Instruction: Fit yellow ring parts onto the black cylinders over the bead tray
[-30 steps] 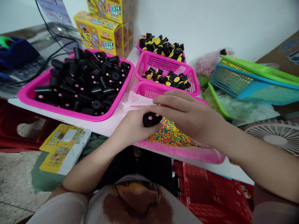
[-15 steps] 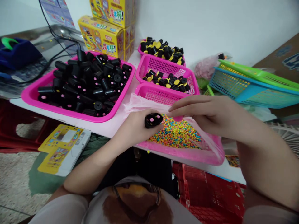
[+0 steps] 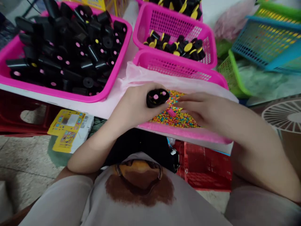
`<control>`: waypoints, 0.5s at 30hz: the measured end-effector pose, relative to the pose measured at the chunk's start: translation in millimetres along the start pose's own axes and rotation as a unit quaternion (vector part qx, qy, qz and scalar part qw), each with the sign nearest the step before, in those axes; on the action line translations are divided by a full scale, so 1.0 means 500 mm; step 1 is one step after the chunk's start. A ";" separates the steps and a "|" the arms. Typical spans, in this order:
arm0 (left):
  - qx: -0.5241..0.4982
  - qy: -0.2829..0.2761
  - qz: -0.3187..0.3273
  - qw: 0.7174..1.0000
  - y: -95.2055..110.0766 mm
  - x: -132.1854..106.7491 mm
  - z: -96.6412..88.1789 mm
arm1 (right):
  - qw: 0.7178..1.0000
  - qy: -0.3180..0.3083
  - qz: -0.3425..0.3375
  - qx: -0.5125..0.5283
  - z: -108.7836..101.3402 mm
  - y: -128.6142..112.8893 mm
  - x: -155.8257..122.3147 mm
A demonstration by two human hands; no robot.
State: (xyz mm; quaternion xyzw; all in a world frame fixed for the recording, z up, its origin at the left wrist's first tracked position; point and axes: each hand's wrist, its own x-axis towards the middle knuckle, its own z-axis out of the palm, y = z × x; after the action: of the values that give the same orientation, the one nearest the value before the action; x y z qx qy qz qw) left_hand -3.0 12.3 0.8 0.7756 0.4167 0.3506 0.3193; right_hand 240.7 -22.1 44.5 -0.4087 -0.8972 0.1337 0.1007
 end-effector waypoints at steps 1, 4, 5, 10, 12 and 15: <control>0.000 -0.002 -0.006 1.000 0.002 0.000 -0.001 | 0.999 0.044 -0.005 -0.003 0.003 -0.028 -0.014; 0.004 -0.012 -0.017 1.000 0.006 0.000 -0.002 | 0.958 -0.159 -0.072 0.227 0.079 -0.107 -0.036; 0.006 -0.014 -0.017 1.000 0.006 0.000 -0.003 | 0.927 -0.266 -0.058 0.259 0.129 -0.123 -0.035; 0.015 -0.006 -0.009 1.000 0.002 -0.002 -0.001 | 0.939 -0.279 0.172 0.101 0.404 -0.116 0.002; 0.021 0.003 -0.005 1.000 -0.001 -0.004 0.001 | 0.941 -0.269 0.184 0.087 0.461 -0.109 0.012; 0.024 0.012 0.009 1.000 -0.005 -0.006 0.004 | 0.942 -0.253 0.205 0.077 0.492 -0.119 0.015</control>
State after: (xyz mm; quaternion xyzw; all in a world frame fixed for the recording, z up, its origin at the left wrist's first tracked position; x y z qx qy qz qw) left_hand -3.8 10.3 -3.2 0.7824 0.4217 0.3525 0.2930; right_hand 122.5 -92.8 -168.0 -0.5272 -0.7771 0.3194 -0.1274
